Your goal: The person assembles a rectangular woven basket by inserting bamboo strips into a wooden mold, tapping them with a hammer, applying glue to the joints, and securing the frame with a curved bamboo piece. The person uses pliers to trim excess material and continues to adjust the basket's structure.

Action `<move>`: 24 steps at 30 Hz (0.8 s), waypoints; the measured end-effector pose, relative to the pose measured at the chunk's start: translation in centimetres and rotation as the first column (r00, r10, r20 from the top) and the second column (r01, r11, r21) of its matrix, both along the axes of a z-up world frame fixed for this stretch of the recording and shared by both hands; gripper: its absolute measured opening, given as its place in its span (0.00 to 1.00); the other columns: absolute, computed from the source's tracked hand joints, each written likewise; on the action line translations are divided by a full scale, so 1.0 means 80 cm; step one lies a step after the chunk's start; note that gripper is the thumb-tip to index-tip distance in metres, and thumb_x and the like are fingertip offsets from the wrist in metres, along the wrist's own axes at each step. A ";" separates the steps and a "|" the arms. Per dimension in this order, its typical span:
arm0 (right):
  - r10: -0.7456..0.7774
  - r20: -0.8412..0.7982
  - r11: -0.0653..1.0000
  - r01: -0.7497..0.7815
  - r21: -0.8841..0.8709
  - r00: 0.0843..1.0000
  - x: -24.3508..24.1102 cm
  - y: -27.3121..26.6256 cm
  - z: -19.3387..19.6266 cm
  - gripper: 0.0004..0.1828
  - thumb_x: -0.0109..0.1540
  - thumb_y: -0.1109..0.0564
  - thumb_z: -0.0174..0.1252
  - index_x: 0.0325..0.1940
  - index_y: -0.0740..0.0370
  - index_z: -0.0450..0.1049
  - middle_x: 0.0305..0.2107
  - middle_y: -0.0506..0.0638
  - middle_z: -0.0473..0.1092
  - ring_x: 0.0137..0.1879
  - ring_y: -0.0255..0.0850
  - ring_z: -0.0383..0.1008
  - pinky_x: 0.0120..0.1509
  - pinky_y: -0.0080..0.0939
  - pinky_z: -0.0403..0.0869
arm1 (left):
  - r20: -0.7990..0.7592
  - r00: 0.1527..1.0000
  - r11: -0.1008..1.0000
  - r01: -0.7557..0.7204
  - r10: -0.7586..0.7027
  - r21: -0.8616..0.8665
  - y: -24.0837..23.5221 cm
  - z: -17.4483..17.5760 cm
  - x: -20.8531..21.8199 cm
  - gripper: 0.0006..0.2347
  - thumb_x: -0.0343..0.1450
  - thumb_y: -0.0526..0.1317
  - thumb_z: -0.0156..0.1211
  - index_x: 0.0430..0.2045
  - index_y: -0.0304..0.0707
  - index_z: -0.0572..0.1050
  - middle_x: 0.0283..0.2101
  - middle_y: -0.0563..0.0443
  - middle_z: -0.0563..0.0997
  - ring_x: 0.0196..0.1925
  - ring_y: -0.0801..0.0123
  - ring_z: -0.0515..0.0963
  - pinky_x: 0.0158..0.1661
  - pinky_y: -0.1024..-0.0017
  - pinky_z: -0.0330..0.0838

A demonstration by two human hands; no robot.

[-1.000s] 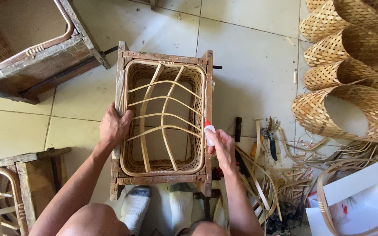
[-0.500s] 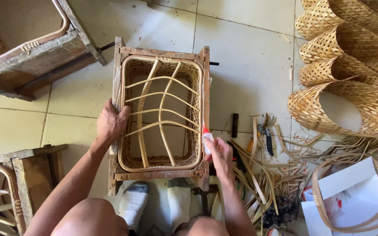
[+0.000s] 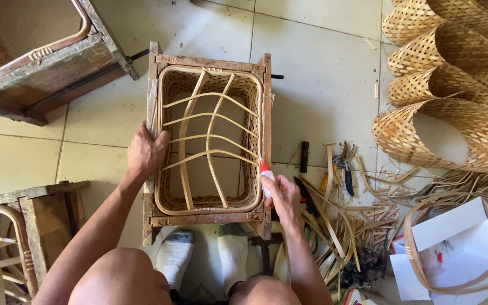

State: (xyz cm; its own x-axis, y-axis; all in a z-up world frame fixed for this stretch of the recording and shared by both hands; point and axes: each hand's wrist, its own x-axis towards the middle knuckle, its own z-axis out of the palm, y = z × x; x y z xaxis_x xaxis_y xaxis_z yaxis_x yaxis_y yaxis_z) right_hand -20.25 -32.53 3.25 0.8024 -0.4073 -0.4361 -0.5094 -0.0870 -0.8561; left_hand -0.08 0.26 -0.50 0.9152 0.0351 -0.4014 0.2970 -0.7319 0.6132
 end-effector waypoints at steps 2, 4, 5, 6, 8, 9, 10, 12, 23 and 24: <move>0.006 0.014 0.998 -0.005 -0.057 1.000 -0.010 0.002 -0.005 0.28 0.57 0.34 0.62 0.30 0.65 0.76 0.19 0.50 0.74 0.18 0.32 0.71 0.21 0.34 0.71 | 0.050 0.999 1.000 0.014 -0.014 -0.005 0.001 -0.001 0.002 0.34 0.69 0.55 0.52 0.64 0.24 0.61 0.39 0.31 0.79 0.36 0.49 0.80 0.39 0.49 0.77; -0.019 0.015 0.996 0.020 -0.087 1.000 -0.029 0.007 -0.009 0.28 0.56 0.34 0.61 0.31 0.64 0.76 0.19 0.50 0.75 0.17 0.32 0.73 0.20 0.35 0.73 | 0.102 0.995 1.000 0.022 -0.021 -0.009 0.002 -0.004 0.002 0.34 0.69 0.54 0.53 0.64 0.25 0.62 0.40 0.31 0.79 0.36 0.50 0.80 0.39 0.50 0.76; -0.043 0.014 0.995 0.044 -0.090 0.999 -0.039 0.010 -0.010 0.27 0.56 0.34 0.60 0.32 0.63 0.77 0.20 0.50 0.75 0.17 0.32 0.73 0.19 0.35 0.73 | 0.081 0.996 1.000 0.020 -0.019 -0.009 0.002 -0.005 0.002 0.33 0.69 0.54 0.53 0.64 0.25 0.62 0.40 0.31 0.79 0.36 0.50 0.80 0.39 0.50 0.76; -0.068 0.012 0.993 0.069 -0.093 0.998 -0.047 0.012 -0.012 0.27 0.55 0.34 0.60 0.33 0.62 0.77 0.20 0.50 0.76 0.17 0.32 0.74 0.18 0.36 0.73 | 0.061 0.998 1.000 0.018 -0.018 -0.009 0.002 -0.007 0.003 0.33 0.69 0.54 0.53 0.63 0.25 0.62 0.39 0.31 0.79 0.36 0.49 0.80 0.39 0.50 0.77; -0.071 0.048 0.997 0.071 -0.016 0.996 -0.063 0.015 -0.013 0.27 0.57 0.36 0.63 0.34 0.65 0.78 0.21 0.52 0.75 0.18 0.33 0.72 0.20 0.35 0.72 | 0.051 0.999 1.000 0.020 -0.019 -0.003 0.003 -0.011 0.002 0.32 0.69 0.53 0.53 0.62 0.24 0.62 0.39 0.31 0.79 0.36 0.50 0.80 0.38 0.50 0.77; -0.075 0.066 0.997 0.074 0.023 0.995 -0.068 0.017 -0.013 0.27 0.58 0.36 0.64 0.34 0.66 0.78 0.21 0.52 0.74 0.19 0.33 0.71 0.21 0.35 0.72 | 0.061 0.998 1.000 0.025 -0.025 0.002 0.004 -0.013 0.002 0.32 0.70 0.53 0.53 0.62 0.24 0.62 0.38 0.32 0.78 0.35 0.51 0.80 0.37 0.51 0.77; -0.071 0.063 0.997 0.070 0.022 0.995 -0.072 0.018 -0.013 0.26 0.57 0.37 0.64 0.33 0.65 0.78 0.21 0.52 0.74 0.18 0.33 0.72 0.21 0.35 0.72 | 0.072 0.997 1.000 0.030 -0.030 0.006 0.004 -0.014 0.001 0.31 0.70 0.53 0.53 0.61 0.23 0.62 0.38 0.33 0.78 0.34 0.52 0.79 0.36 0.51 0.77; -0.065 0.066 0.998 0.064 0.015 0.996 -0.071 0.018 -0.010 0.25 0.56 0.37 0.63 0.33 0.65 0.77 0.20 0.50 0.74 0.18 0.33 0.72 0.20 0.35 0.73 | 0.007 1.000 1.000 0.011 -0.011 -0.004 0.002 -0.014 0.004 0.28 0.71 0.52 0.51 0.59 0.24 0.65 0.36 0.35 0.77 0.32 0.54 0.76 0.33 0.51 0.76; -0.035 0.009 0.998 0.036 -0.055 0.999 -0.075 0.025 -0.006 0.24 0.58 0.39 0.63 0.31 0.64 0.76 0.20 0.49 0.74 0.18 0.32 0.71 0.20 0.34 0.70 | 0.058 0.998 1.000 0.012 -0.010 -0.028 0.004 -0.016 0.002 0.30 0.71 0.52 0.52 0.62 0.23 0.61 0.33 0.40 0.75 0.29 0.59 0.75 0.29 0.54 0.76; -0.045 -0.006 0.995 0.044 -0.088 0.999 -0.082 0.027 -0.006 0.22 0.58 0.39 0.62 0.31 0.63 0.76 0.20 0.48 0.75 0.17 0.32 0.72 0.19 0.34 0.71 | 0.051 0.999 1.000 0.015 -0.014 -0.021 0.003 -0.014 0.002 0.30 0.71 0.51 0.52 0.61 0.23 0.62 0.34 0.39 0.76 0.30 0.58 0.75 0.30 0.54 0.76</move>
